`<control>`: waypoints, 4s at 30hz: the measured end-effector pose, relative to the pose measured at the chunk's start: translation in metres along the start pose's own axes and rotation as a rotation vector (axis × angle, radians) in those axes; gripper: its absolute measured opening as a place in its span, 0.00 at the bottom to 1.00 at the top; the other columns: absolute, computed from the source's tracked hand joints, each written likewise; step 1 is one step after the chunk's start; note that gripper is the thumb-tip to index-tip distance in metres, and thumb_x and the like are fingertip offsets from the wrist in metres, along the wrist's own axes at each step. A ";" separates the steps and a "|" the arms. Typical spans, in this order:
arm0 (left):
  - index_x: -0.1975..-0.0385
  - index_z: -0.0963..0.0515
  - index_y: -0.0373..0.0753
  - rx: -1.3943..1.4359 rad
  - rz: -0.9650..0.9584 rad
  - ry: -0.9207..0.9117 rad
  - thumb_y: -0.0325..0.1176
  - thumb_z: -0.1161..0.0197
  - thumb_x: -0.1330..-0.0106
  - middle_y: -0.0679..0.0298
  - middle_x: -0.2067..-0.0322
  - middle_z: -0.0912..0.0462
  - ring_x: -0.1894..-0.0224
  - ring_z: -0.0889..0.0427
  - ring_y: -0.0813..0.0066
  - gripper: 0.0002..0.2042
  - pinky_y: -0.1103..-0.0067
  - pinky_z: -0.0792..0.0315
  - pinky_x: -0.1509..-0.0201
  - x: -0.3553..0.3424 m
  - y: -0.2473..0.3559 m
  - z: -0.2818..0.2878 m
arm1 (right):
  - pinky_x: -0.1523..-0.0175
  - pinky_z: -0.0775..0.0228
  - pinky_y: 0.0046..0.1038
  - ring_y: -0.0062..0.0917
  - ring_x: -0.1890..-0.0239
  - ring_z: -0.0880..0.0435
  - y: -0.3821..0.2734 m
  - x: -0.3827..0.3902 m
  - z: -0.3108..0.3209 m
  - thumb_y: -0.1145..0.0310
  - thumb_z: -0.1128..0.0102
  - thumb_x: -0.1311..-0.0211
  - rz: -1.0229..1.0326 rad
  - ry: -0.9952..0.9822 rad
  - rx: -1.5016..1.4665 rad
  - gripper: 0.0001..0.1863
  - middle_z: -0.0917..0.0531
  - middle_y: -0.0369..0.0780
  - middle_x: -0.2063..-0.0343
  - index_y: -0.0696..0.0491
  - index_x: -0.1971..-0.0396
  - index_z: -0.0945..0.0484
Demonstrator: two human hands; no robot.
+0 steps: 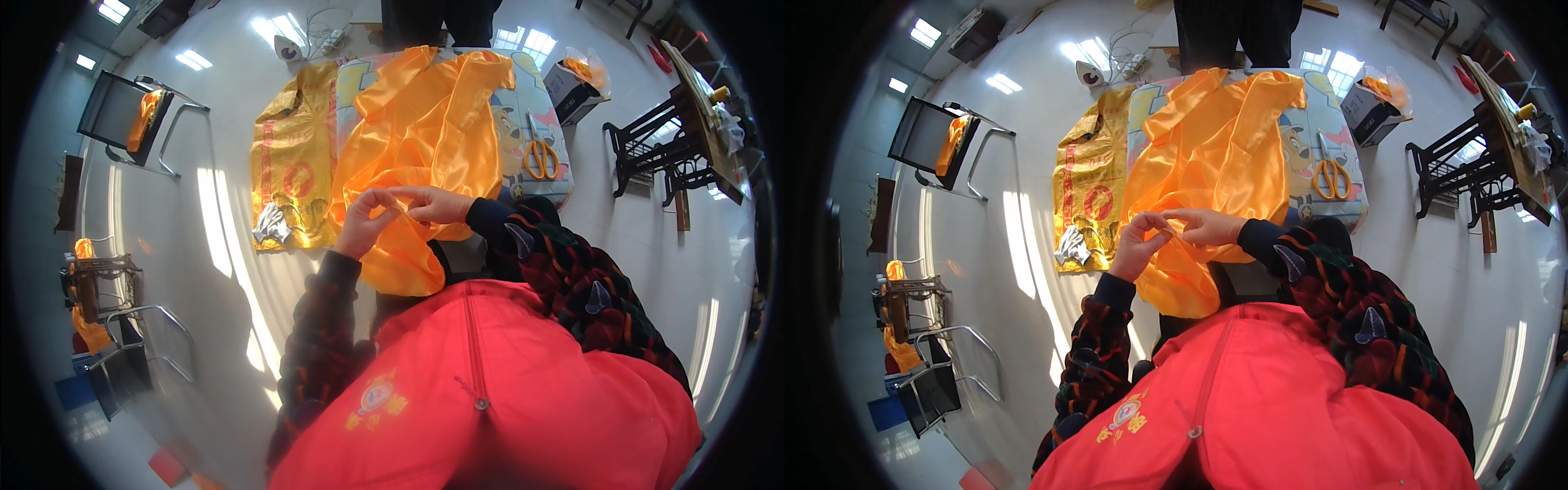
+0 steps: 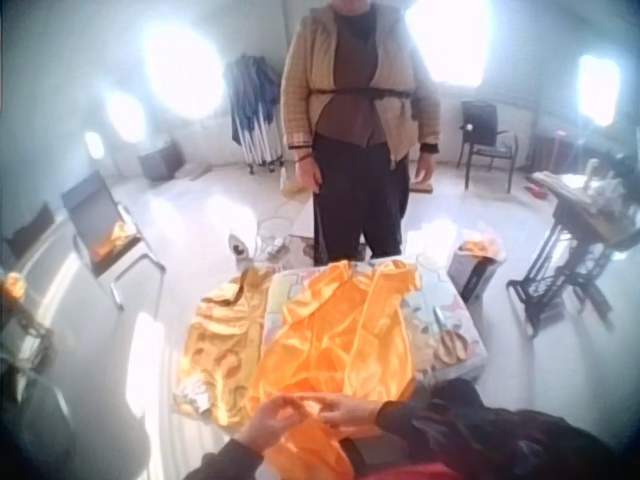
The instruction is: The person folds and aligns a large orange fabric on the floor, then uses scissors to trim its edges. A second person assists by holding the fabric taut during cutting.
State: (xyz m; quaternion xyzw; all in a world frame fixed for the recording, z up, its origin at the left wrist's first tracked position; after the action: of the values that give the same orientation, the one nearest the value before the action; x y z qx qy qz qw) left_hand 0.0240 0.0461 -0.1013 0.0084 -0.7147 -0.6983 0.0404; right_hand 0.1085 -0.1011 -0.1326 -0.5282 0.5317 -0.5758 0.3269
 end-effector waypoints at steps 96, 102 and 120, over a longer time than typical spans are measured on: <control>0.55 0.28 0.37 0.007 0.161 0.124 0.18 0.45 0.39 0.70 0.58 0.23 0.52 0.26 0.81 0.13 0.83 0.34 0.45 0.139 -0.056 0.020 | 0.66 0.36 0.12 0.08 0.73 0.29 0.019 0.016 0.035 0.67 0.45 0.33 0.039 0.356 -0.601 0.08 0.23 0.25 0.71 0.51 0.57 0.22; 0.57 0.27 0.36 0.090 0.207 0.210 0.19 0.44 0.42 0.68 0.60 0.23 0.54 0.27 0.80 0.13 0.81 0.35 0.45 0.145 -0.057 0.026 | 0.63 0.33 0.13 0.10 0.70 0.26 0.025 0.016 0.041 0.68 0.46 0.32 0.049 0.343 -0.630 0.08 0.22 0.27 0.68 0.52 0.58 0.22; 0.60 0.26 0.34 -0.295 -0.160 0.224 0.21 0.35 0.45 0.67 0.65 0.24 0.60 0.26 0.78 0.13 0.81 0.31 0.51 0.049 -0.003 -0.004 | 0.66 0.35 0.16 0.12 0.74 0.30 0.022 0.013 0.032 0.68 0.44 0.35 0.086 0.269 -0.474 0.05 0.28 0.27 0.76 0.53 0.66 0.23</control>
State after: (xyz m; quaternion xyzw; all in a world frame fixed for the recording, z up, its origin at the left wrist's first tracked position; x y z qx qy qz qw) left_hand -0.0252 0.0384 -0.1024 0.1368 -0.5926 -0.7911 0.0651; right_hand 0.1323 -0.1271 -0.1541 -0.4858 0.7121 -0.4858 0.1449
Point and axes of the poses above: each hand's wrist, its own x-axis away from the middle knuckle, its own z-axis out of the back of the hand, y = z × x, the point moved 4 cm from there along -x, towards the middle knuckle
